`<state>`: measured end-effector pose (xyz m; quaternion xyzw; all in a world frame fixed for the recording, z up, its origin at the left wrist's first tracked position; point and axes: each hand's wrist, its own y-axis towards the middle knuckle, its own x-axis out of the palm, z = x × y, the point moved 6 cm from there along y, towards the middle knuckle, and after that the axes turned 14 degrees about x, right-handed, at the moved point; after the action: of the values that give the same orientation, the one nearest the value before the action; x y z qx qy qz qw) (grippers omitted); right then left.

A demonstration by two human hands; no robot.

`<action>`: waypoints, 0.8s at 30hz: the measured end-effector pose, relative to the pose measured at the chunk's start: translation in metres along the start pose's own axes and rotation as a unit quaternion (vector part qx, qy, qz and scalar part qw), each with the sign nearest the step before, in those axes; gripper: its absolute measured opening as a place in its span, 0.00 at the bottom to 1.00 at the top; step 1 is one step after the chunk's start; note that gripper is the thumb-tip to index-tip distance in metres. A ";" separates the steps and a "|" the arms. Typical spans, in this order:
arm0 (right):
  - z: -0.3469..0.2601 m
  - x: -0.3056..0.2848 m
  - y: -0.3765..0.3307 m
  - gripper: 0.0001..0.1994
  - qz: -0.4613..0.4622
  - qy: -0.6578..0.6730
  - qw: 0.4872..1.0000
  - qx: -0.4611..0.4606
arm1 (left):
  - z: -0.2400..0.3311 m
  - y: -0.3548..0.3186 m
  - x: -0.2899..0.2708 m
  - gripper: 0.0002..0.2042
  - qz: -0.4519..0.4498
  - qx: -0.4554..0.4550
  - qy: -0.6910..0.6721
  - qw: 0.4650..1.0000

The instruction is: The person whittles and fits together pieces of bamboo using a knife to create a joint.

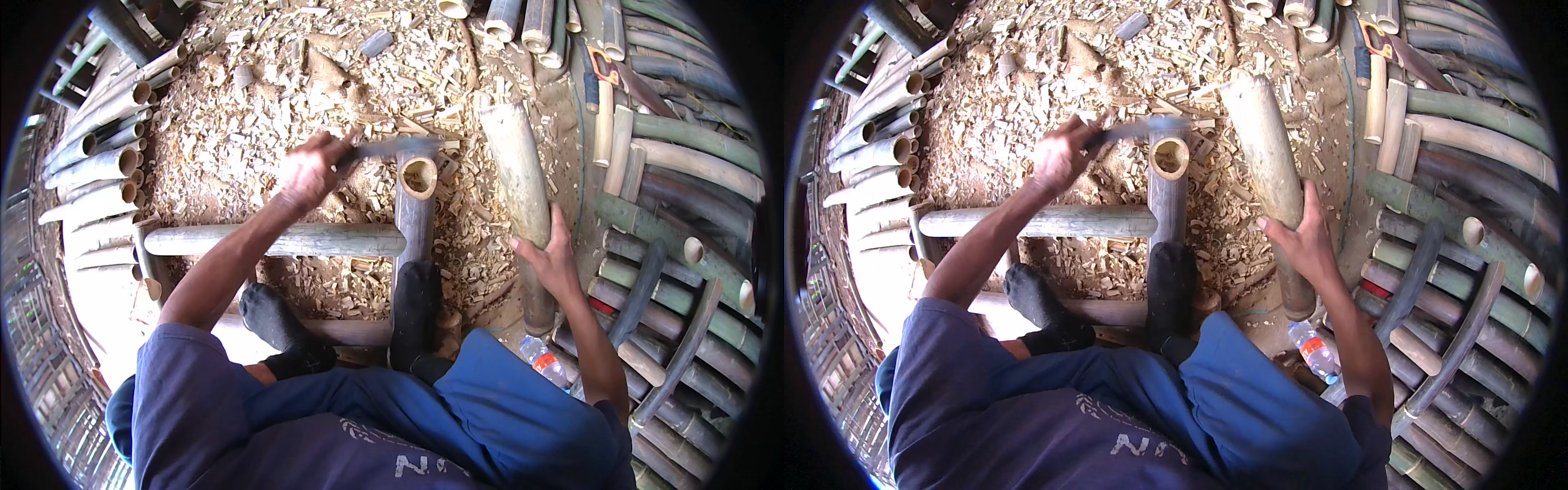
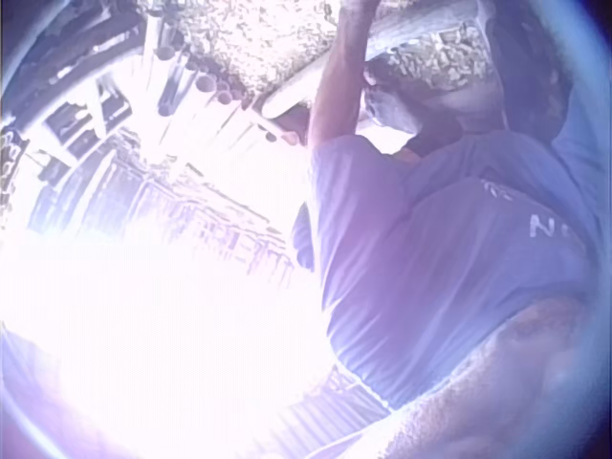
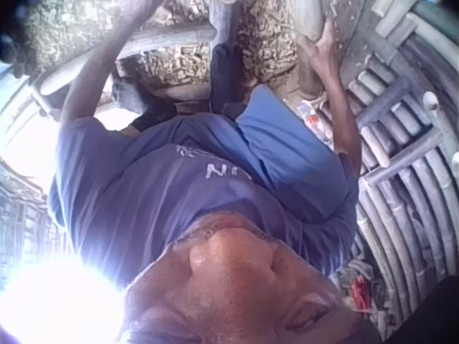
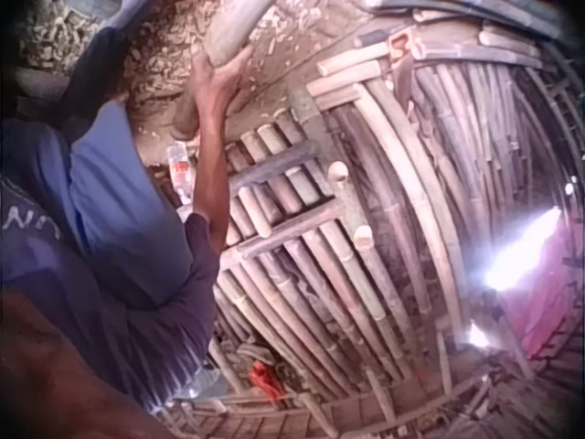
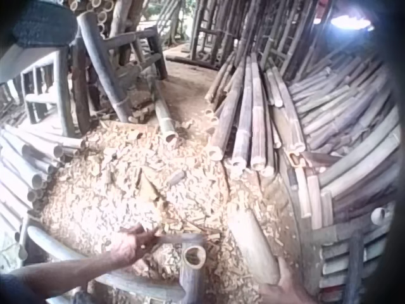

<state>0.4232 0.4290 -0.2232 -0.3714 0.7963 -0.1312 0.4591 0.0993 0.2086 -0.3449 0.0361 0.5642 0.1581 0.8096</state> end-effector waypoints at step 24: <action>0.128 -0.099 0.118 0.24 0.203 0.030 0.979 0.020 | -0.036 -0.145 -0.170 0.23 -0.444 -0.035 -0.078 0.892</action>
<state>0.5034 0.5978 -0.2946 -0.1893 0.8656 -0.0621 0.4593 0.0443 0.0164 -0.2391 -0.2345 0.4501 -0.2015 0.8377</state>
